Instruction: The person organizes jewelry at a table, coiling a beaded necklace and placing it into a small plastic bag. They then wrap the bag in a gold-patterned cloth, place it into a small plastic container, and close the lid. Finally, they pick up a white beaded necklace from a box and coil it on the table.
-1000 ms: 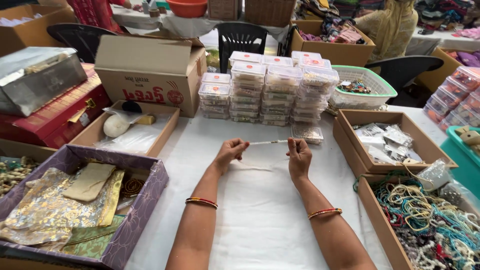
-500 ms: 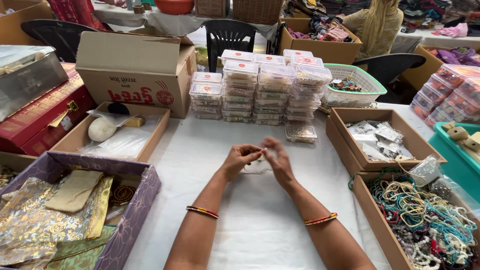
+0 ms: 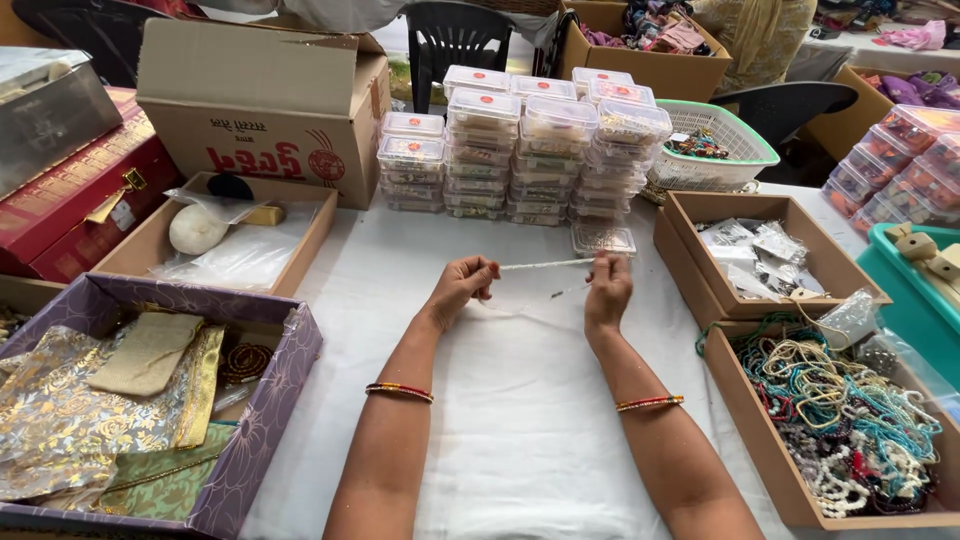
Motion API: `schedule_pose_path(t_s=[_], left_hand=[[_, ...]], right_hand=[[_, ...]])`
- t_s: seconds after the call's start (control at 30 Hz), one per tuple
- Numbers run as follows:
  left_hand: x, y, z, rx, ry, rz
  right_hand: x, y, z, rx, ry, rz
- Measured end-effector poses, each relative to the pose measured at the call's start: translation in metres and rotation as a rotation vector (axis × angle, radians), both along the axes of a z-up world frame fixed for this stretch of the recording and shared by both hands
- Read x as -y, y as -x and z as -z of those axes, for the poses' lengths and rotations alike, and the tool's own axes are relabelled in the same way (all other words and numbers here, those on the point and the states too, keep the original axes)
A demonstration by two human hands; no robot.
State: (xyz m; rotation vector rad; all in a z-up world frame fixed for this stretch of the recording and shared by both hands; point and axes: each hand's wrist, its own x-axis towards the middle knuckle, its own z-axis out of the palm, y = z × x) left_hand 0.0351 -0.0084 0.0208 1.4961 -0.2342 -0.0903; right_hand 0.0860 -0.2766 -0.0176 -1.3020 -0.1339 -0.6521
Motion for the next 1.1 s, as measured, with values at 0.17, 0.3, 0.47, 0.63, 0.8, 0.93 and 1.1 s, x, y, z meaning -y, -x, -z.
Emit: schedule_pose_path(t_s=[0.17, 0.3, 0.47, 0.63, 0.8, 0.93, 1.1], left_hand=[[0.012, -0.001, 0.001, 0.125, 0.105, -0.002], [0.031, 0.007, -0.009, 0.162, 0.064, 0.043], [0.022, 0.003, -0.010, 0.092, -0.061, 0.007], [-0.003, -0.011, 0.002, 0.091, -0.066, -0.010], [-0.020, -0.002, -0.006, 0.057, -0.080, -0.142], [-0.017, 0.008, -0.005, 0.161, -0.703, -0.356], [-0.006, 0.000, 0.020, 0.410, -1.207, -0.438]], right_hand=[[-0.034, 0.053, -0.055, 0.168, 0.628, 0.063], [-0.047, 0.046, -0.036, 0.035, 0.481, -0.428], [-0.030, 0.023, -0.012, -0.017, 0.337, -0.451], [-0.012, 0.021, -0.036, 0.046, 0.186, -0.149], [0.003, 0.019, -0.031, -0.113, 0.384, 0.007], [-0.019, 0.047, -0.054, -0.403, 1.088, 0.154], [-0.041, 0.035, -0.017, 0.100, 1.533, 0.193]])
